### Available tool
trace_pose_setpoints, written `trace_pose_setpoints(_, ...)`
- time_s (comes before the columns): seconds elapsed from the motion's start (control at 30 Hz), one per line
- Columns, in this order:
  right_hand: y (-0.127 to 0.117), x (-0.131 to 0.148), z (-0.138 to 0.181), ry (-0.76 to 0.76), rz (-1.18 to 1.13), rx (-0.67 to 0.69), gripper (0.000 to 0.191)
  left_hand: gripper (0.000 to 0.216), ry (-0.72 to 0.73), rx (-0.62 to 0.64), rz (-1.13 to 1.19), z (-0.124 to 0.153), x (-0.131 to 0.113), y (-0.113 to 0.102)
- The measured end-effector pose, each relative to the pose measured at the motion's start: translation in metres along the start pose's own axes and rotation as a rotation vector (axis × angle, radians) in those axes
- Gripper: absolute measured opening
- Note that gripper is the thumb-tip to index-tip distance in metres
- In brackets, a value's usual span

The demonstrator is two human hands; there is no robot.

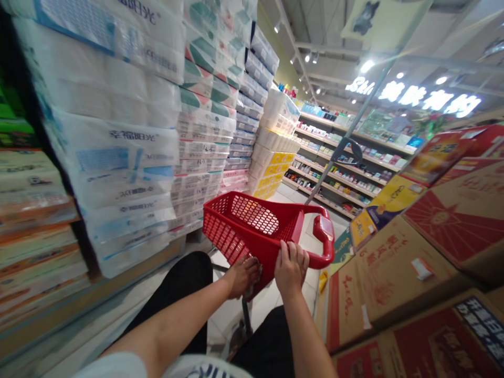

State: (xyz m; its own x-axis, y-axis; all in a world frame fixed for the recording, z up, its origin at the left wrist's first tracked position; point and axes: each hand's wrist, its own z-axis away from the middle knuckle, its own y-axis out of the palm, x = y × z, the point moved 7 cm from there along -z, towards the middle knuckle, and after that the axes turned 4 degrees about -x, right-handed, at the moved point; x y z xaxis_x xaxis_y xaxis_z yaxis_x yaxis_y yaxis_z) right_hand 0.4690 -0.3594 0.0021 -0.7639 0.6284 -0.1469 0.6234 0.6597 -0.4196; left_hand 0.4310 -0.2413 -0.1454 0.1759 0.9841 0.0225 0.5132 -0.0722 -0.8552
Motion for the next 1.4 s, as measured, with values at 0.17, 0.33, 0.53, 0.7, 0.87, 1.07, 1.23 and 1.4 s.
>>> trace_pose_setpoints(0.17, 0.003, -0.002, 0.002, -0.003, -0.007, 0.005, 0.034, 0.038, -0.047, -0.007, -0.021, -0.004, 0.013, -0.011)
trace_pose_setpoints(0.33, 0.007, -0.003, 0.004, 0.002, -0.021, -0.019, 0.034, 0.045, -0.071, -0.088, -0.063, -0.019, 0.011, -0.034)
trace_pose_setpoints(0.53, 0.003, -0.003, 0.002, 0.002, -0.014, 0.0, 0.034, 0.053, 0.069, -0.092, -0.141, -0.016, -0.009, -0.024)
trace_pose_setpoints(0.7, 0.002, -0.002, 0.001, 0.011, -0.009, 0.006, 0.032, 0.056, 0.03, -0.098, -0.163, -0.026, -0.009, -0.032)
trace_pose_setpoints(0.87, 0.001, 0.0, 0.0, 0.012, -0.003, 0.011, 0.032, 0.06, 0.055, -0.106, -0.161, -0.025, -0.009, -0.03)
trace_pose_setpoints(1.07, -0.009, -0.019, -0.015, -0.09, -0.085, 0.186, 0.03, 0.058, 0.057, -0.114, -0.13, -0.018, -0.008, -0.027)
trace_pose_setpoints(1.23, -0.024, -0.048, -0.024, -0.052, -0.06, 0.229, 0.025, 0.058, 0.053, -0.16, -0.073, -0.036, -0.015, -0.03)
trace_pose_setpoints(1.4, -0.026, -0.048, -0.022, -0.012, -0.018, 0.211, 0.026, 0.058, 0.028, -0.113, -0.069, -0.023, -0.014, -0.017)
